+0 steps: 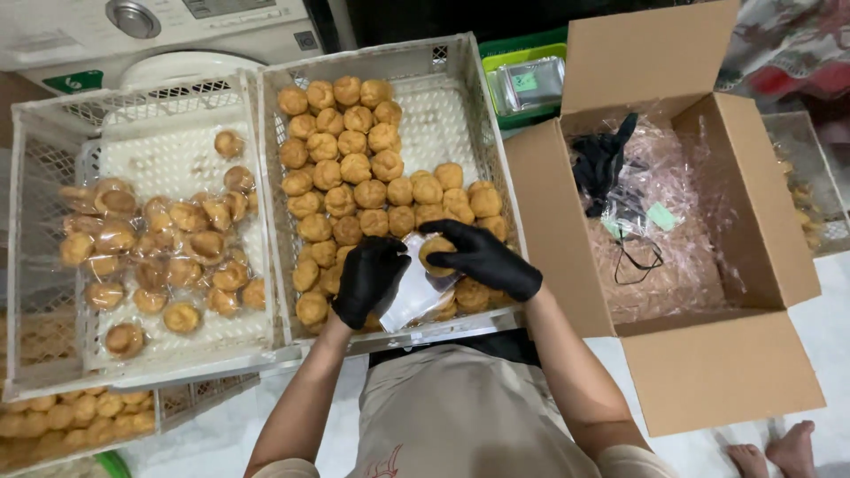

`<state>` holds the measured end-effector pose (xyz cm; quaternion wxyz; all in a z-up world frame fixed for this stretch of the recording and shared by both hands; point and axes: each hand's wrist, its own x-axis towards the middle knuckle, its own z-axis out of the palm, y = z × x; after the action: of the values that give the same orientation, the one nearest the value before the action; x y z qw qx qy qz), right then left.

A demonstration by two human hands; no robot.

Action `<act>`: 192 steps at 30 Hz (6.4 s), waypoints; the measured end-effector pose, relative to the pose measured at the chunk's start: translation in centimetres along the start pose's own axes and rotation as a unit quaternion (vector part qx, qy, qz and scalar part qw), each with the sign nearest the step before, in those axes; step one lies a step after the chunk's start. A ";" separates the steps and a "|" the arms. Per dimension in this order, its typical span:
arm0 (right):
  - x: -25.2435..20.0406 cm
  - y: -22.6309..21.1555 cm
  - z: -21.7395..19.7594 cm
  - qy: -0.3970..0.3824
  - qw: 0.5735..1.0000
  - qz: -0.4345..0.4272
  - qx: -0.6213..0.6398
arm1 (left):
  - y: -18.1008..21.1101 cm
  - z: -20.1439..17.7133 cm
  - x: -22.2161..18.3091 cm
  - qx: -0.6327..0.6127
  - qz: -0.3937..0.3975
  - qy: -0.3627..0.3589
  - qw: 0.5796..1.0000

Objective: Picking up individual cream puffs from a tray and placing them into small plastic bags for packaging.

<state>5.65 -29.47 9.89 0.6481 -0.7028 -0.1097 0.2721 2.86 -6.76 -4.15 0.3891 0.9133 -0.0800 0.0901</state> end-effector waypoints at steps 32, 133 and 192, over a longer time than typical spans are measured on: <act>-0.1 3.7 2.9 0.246 0.958 -0.037 0.143 | 7.8 -4.7 -1.1 -0.252 -0.171 0.205 0.930; -8.3 6.5 -18.8 0.531 0.797 0.046 -0.284 | 9.8 4.9 -1.0 -0.684 -0.221 -0.074 0.691; 12.8 8.7 -6.6 0.205 0.916 -0.163 -0.305 | 1.5 -0.2 -0.9 0.026 0.021 0.168 0.985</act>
<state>17.95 -29.78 -1.58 0.4454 -0.8793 -0.1651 -0.0338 1.62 -7.57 -3.20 0.3716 0.8928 -0.0300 0.2527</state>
